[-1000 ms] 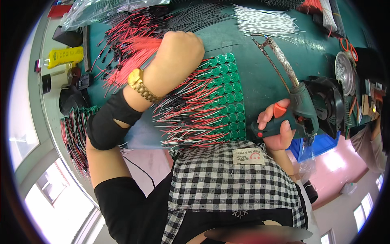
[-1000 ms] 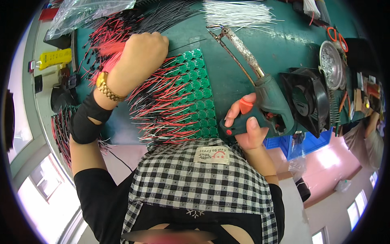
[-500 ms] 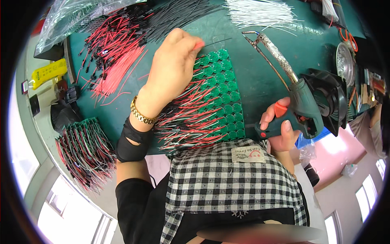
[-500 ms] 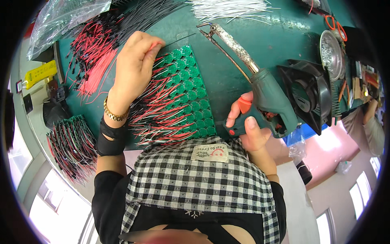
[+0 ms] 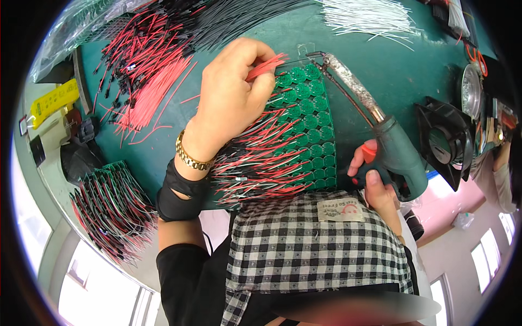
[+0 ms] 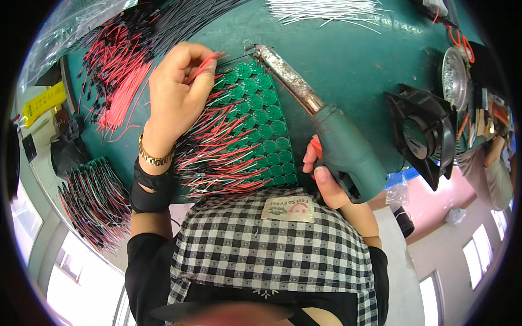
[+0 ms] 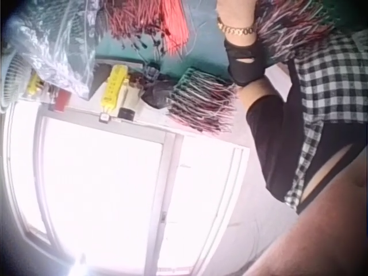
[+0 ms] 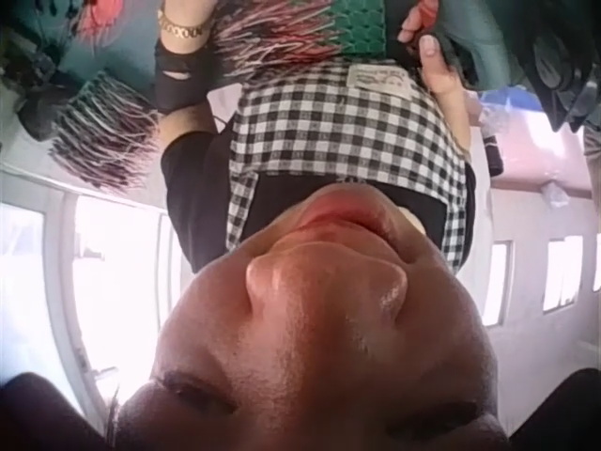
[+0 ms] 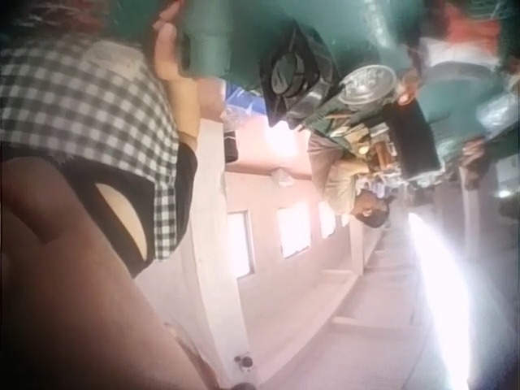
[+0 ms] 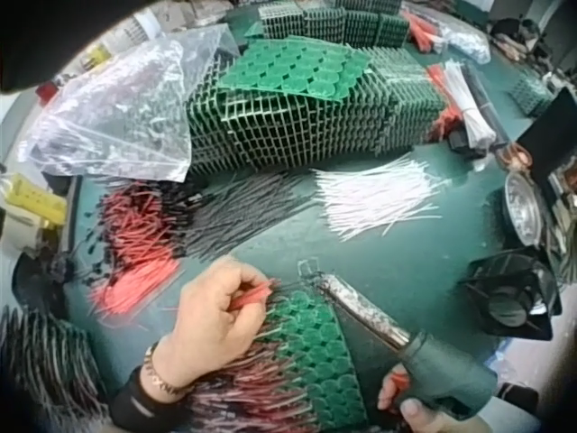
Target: The person solders wires to a circular circuit board using a soldering iron.
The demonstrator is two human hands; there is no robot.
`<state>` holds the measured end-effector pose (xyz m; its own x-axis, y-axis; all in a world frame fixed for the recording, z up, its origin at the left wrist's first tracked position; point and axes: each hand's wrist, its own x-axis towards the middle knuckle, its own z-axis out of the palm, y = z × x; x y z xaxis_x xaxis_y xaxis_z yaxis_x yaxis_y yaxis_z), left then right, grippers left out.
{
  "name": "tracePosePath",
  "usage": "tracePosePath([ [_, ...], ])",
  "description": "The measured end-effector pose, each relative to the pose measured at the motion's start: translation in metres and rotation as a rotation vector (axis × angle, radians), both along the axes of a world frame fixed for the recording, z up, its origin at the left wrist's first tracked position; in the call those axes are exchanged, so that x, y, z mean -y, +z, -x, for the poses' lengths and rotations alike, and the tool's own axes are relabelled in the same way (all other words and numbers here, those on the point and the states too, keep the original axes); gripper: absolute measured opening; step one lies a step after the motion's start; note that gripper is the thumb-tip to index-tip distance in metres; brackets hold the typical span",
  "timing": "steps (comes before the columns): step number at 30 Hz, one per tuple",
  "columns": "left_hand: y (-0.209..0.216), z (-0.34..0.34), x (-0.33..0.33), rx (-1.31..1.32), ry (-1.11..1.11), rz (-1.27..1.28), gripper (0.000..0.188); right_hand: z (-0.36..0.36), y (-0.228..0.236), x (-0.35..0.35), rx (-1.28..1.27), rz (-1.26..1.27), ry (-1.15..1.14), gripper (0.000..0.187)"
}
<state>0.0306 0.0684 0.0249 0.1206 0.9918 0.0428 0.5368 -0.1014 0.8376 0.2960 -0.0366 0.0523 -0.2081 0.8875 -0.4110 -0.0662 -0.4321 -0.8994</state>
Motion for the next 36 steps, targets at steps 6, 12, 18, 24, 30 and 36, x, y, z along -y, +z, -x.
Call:
tracePosePath([
  [6,-0.002,-0.003,-0.002,-0.026,-0.011,-0.080,0.010,-0.003,0.012,-0.002,0.048,0.025,0.007,0.055],
  [12,-0.004,-0.004,0.001,-0.042,-0.003,-0.039,0.008,-0.006,0.028,-0.009,0.186,0.029,0.108,0.042],
  [18,-0.003,-0.005,0.002,-0.046,-0.006,-0.069,0.008,-0.003,0.025,-0.004,0.071,0.178,-0.030,0.028],
  [24,-0.003,-0.005,0.001,-0.044,-0.032,-0.074,0.007,-0.002,0.021,-0.010,0.287,-0.010,0.112,0.016],
  [30,-0.009,-0.003,0.002,-0.010,-0.060,-0.130,0.008,-0.006,0.016,-0.010,0.567,-0.218,0.341,0.013],
  [36,-0.009,-0.003,0.002,-0.011,-0.064,-0.143,0.008,-0.004,0.015,-0.006,0.579,-0.143,0.322,0.016],
])
